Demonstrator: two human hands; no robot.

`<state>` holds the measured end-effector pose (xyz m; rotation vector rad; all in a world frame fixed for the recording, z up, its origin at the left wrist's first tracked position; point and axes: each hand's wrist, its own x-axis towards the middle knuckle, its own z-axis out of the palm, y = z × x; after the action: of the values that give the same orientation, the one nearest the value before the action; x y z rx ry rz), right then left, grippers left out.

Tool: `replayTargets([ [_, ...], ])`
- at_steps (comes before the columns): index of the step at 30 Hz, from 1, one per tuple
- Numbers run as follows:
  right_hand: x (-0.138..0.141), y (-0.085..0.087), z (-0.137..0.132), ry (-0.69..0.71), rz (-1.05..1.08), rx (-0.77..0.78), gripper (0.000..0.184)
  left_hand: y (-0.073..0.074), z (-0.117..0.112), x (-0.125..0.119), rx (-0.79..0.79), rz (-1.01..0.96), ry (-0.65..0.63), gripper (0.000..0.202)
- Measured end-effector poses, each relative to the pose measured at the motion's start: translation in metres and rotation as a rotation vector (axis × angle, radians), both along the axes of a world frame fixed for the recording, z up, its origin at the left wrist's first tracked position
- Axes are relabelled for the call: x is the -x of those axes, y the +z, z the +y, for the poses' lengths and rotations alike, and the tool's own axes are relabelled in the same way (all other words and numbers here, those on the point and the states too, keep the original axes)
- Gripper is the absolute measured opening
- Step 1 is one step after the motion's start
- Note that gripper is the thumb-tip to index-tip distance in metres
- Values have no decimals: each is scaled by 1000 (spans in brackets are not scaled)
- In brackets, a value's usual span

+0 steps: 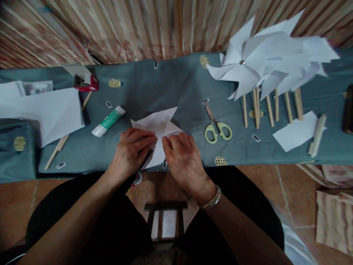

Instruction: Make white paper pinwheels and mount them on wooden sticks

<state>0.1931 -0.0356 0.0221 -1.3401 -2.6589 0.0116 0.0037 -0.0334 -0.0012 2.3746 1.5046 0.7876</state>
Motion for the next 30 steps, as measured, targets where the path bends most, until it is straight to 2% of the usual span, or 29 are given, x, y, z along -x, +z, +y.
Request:
replayTargets([
  [12, 8, 11, 7, -3, -130, 79, 20, 8, 0, 1, 56, -68, 17, 18],
  [16, 9, 12, 7, -8, -131, 76, 19, 14, 1, 7, 29, -128, 100, 14],
  [22, 8, 13, 7, -6, -121, 80, 19, 16, 8, 15, 25, -268, 328, 18],
  [30, 7, 11, 6, 6, -118, 38, 19, 7, 24, 13, 67, -433, 388, 34],
])
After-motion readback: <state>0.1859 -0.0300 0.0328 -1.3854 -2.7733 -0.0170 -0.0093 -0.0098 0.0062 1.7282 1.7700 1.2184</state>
